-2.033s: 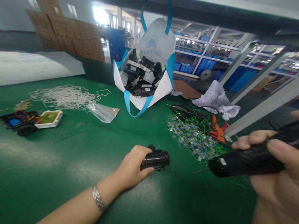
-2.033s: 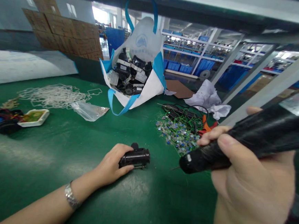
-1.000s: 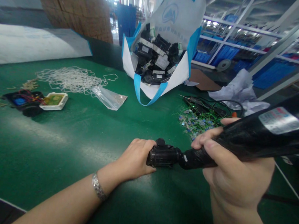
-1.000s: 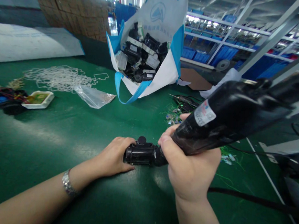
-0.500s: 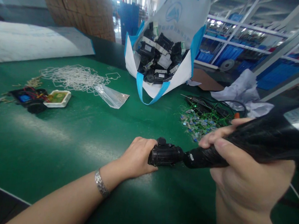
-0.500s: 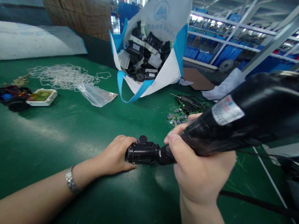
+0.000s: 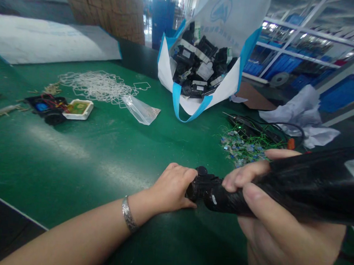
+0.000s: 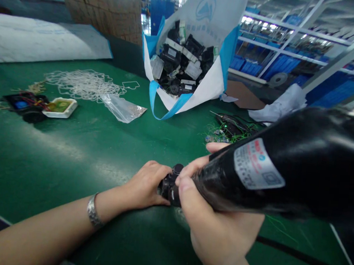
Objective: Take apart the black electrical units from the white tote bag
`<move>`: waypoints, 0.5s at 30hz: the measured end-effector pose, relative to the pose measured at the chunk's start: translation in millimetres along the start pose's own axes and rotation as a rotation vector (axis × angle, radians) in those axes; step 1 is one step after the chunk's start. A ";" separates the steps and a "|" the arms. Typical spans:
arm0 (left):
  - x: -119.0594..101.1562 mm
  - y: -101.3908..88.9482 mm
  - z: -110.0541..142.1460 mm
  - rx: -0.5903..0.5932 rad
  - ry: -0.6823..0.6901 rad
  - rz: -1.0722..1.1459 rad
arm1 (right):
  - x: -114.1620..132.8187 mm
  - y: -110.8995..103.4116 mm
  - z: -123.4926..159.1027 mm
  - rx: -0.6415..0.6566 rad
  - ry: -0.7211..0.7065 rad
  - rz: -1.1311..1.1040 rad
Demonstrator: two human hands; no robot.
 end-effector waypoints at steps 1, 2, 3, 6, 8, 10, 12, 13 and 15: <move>-0.1 -0.2 0.1 -0.003 -0.001 -0.007 | -1.0 0.9 -0.1 -0.005 -0.007 0.010; -0.1 -0.6 0.2 -0.009 -0.003 -0.014 | -1.4 1.6 -0.4 -0.004 -0.013 0.017; -0.1 -1.0 0.3 -0.015 -0.006 -0.021 | -1.2 1.9 -0.7 -0.007 -0.019 0.018; -0.3 -2.0 0.4 -0.018 -0.021 -0.032 | 0.4 2.2 -3.0 0.004 -0.029 -0.011; -0.9 -2.6 0.4 -0.010 -0.026 -0.033 | 1.3 2.0 -4.9 0.013 -0.038 -0.043; -1.7 -3.0 0.3 0.000 -0.025 -0.032 | 1.6 2.0 -5.7 0.027 -0.042 -0.061; -2.1 -3.1 0.3 0.003 -0.025 -0.027 | 2.5 2.1 -5.2 0.026 -0.041 -0.066; -2.0 -3.0 0.3 0.003 -0.027 -0.023 | 3.5 2.3 -4.8 0.023 -0.041 -0.067; -1.8 -2.5 0.5 0.005 -0.035 -0.013 | 6.5 2.7 -4.7 0.027 -0.037 -0.070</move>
Point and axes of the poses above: each hand's wrist, its own z-axis away from the middle knuckle, its own y-axis out of the palm, x = y × z, the point moved 3 cm from there along -z, towards the middle knuckle, and after that the axes turned 11 degrees about z, right-handed, at the moved point
